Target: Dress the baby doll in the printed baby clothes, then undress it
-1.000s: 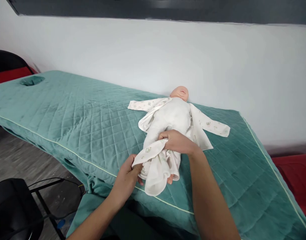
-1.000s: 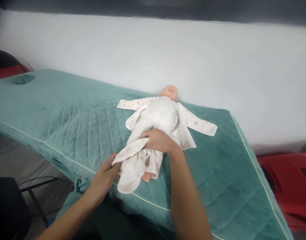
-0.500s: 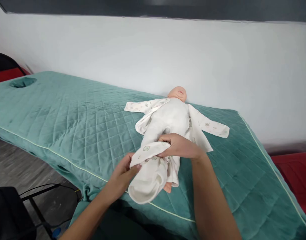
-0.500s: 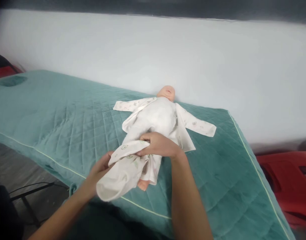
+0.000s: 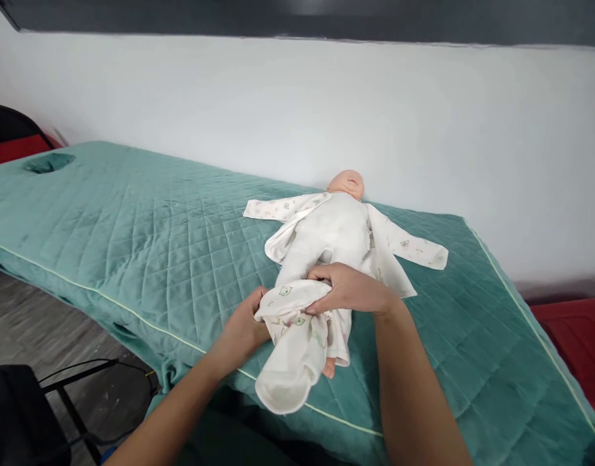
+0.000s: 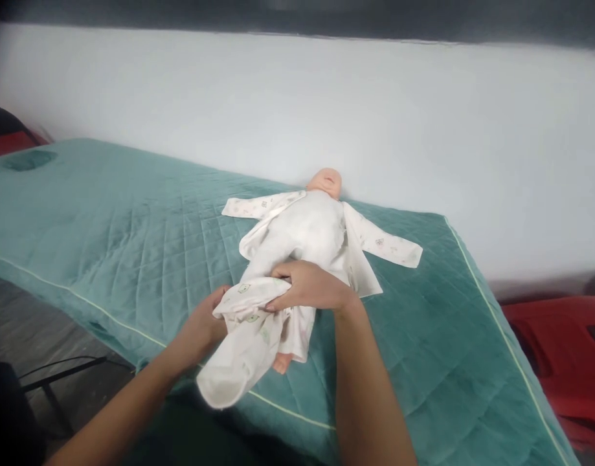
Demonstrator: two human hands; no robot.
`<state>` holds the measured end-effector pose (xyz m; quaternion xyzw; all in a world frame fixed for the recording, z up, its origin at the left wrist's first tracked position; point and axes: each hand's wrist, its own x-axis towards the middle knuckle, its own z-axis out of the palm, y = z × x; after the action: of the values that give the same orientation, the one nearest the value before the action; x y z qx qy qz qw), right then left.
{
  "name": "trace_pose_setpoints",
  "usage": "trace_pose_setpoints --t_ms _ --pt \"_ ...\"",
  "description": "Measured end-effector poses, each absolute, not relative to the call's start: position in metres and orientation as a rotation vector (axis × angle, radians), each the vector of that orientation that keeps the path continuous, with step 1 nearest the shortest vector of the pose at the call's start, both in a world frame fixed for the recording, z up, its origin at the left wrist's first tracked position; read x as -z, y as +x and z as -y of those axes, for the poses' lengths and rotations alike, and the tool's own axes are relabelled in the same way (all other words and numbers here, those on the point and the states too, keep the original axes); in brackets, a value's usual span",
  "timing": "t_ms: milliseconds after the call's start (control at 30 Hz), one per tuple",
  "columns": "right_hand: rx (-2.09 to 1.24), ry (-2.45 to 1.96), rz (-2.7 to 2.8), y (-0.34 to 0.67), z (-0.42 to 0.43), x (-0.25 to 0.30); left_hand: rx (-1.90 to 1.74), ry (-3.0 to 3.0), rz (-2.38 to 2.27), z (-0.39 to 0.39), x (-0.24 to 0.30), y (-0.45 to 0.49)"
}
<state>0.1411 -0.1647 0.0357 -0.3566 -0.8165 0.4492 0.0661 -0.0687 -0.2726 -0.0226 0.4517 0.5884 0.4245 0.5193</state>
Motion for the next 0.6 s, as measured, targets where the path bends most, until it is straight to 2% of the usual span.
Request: trace_pose_setpoints --t_ms 233,600 --pt "-1.312 -1.090 2.520 0.140 0.167 -0.040 -1.171 1.063 -1.441 0.248 0.035 -0.075" --pt "-1.206 -1.066 2.438 0.139 0.169 -0.032 -1.317 1.402 -1.519 0.185 0.039 -0.077"
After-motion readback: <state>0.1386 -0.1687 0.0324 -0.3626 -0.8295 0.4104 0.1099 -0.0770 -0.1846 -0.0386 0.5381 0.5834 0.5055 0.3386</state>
